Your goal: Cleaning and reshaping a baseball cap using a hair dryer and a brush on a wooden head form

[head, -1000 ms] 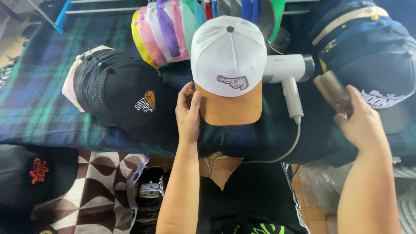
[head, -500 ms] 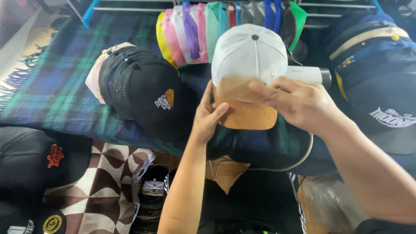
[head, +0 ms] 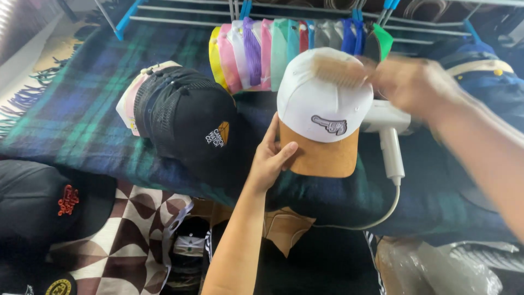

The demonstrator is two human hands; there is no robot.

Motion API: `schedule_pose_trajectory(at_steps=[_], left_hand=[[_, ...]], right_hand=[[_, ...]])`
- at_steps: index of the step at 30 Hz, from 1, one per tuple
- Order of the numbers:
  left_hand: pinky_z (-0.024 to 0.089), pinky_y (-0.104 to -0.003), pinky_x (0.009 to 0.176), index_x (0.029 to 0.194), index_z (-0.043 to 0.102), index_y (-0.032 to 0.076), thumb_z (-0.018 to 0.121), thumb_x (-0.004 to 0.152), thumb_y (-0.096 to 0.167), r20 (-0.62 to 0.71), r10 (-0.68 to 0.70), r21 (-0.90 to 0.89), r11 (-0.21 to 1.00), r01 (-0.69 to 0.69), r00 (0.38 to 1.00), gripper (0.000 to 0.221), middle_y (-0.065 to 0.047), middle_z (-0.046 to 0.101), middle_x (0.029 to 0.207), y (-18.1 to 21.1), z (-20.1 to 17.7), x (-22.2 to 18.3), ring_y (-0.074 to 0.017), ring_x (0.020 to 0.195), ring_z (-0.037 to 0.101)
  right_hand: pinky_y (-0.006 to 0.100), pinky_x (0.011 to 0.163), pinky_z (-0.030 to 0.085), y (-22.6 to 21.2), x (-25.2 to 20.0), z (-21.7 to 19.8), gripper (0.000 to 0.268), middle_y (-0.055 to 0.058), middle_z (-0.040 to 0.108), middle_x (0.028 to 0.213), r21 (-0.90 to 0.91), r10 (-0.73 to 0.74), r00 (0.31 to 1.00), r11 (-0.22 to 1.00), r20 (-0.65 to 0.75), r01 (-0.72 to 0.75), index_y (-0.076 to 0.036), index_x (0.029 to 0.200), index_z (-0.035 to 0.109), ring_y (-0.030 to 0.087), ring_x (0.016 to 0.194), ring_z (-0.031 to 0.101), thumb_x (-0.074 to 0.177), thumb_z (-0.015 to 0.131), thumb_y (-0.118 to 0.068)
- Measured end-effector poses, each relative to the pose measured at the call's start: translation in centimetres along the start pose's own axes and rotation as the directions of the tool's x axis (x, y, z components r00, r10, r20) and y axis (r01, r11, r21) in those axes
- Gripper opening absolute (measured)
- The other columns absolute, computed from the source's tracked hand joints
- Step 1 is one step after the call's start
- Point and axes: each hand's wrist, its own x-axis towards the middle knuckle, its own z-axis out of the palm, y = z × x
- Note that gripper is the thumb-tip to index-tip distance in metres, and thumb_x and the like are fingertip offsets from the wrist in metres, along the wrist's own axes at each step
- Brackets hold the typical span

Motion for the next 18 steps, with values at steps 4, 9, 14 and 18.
schedule_pose_trajectory(at_steps=[4, 9, 14, 18], left_hand=[[0.030, -0.018, 0.040, 0.168, 0.015, 0.016, 0.073, 0.092, 0.025, 0.008, 0.034, -0.016, 0.999, -0.034, 0.999, 0.096, 0.001, 0.066, 0.081, 0.5, 0.0, -0.2, -0.0018, 0.051, 0.043], [0.031, -0.018, 0.045, 0.168, 0.015, 0.021, 0.074, 0.090, 0.025, 0.005, -0.036, -0.028, 0.999, 0.036, 0.999, 0.098, 0.002, 0.067, 0.084, 0.9, 0.2, -0.3, -0.0019, 0.059, 0.050], [0.038, -0.018, 0.047, 0.168, 0.017, 0.018, 0.074, 0.091, 0.022, 0.001, -0.025, -0.007, 1.000, 0.025, 1.000, 0.096, 0.003, 0.063, 0.078, 0.2, 0.2, -0.9, -0.0021, 0.058, 0.049], [0.028, -0.019, 0.041, 0.168, 0.015, 0.018, 0.074, 0.089, 0.021, 0.005, -0.013, -0.025, 1.000, 0.013, 1.000, 0.098, 0.005, 0.055, 0.068, 0.6, 0.1, 0.1, -0.0020, 0.050, 0.039]], right_hand=[[0.036, 0.073, 0.066, 0.8, 4.5, -5.1, 0.073, -0.005, 0.071, 0.123, -0.804, 0.665, 0.614, 0.590, 0.426, -0.081, -0.061, 0.165, 0.009, 0.022, 0.100, 0.084, 0.106, 0.030, -0.025], [0.030, 0.067, 0.055, -3.6, 2.5, -5.1, 0.019, -0.005, 0.072, 0.105, 0.140, -0.160, 0.983, 0.979, 0.093, 0.146, -0.018, 0.109, 0.077, 0.016, 0.090, 0.069, 0.101, 0.061, -0.013], [0.031, 0.064, 0.062, -1.6, 6.2, -4.6, 0.064, -0.008, 0.074, 0.101, -0.460, 0.278, 0.860, 0.886, 0.428, -0.057, -0.055, 0.155, 0.039, 0.016, 0.085, 0.074, 0.101, 0.042, -0.020], [0.012, 0.065, 0.042, 7.0, 8.5, -2.8, 0.051, -0.030, 0.072, 0.090, -0.914, 0.069, 0.983, 0.384, 0.172, 0.133, -0.059, 0.170, 0.040, -0.005, 0.078, 0.069, 0.121, 0.026, -0.052]])
